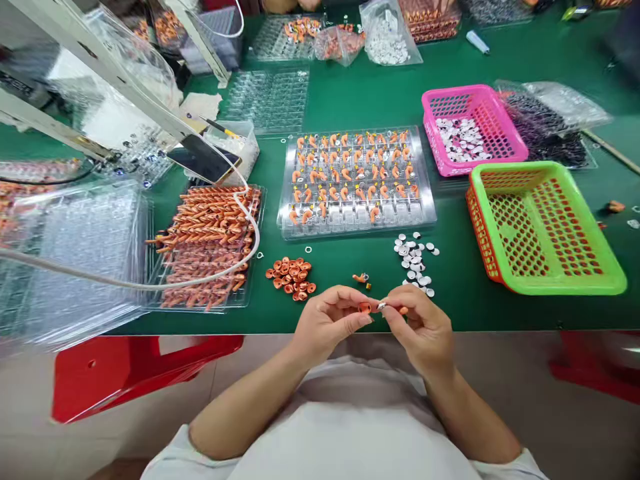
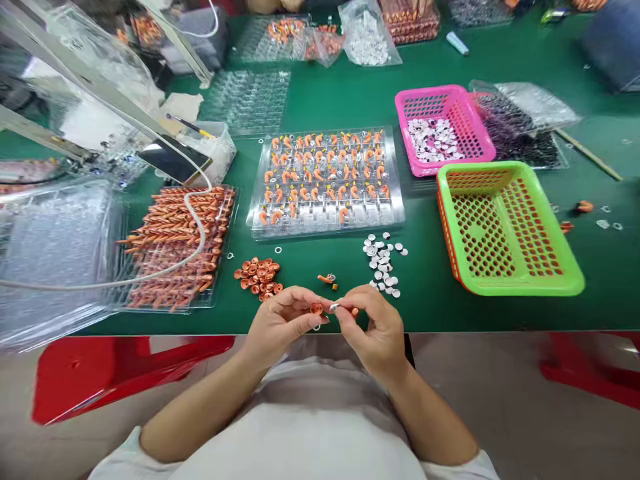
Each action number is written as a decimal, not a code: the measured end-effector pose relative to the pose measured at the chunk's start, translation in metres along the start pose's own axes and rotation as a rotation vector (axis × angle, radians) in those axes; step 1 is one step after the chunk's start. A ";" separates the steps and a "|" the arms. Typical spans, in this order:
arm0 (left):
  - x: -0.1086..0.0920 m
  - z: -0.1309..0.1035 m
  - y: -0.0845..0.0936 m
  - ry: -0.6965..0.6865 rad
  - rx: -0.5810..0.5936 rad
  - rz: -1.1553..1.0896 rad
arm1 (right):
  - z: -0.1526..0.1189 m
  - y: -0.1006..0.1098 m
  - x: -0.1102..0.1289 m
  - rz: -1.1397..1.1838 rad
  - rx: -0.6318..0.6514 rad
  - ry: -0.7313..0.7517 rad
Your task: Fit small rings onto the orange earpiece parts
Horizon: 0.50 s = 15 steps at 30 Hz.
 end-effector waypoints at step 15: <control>0.003 0.000 0.010 -0.052 -0.061 0.088 | -0.004 0.007 -0.009 0.204 0.043 -0.195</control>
Point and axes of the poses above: each hand's wrist, its own z-axis towards the middle knuckle, its own y-axis out of the back of the hand, x = y × z, the point moved 8 cm from there along z, towards the middle knuckle, and after that the axes turned 6 degrees about z, right-handed, at the moved point
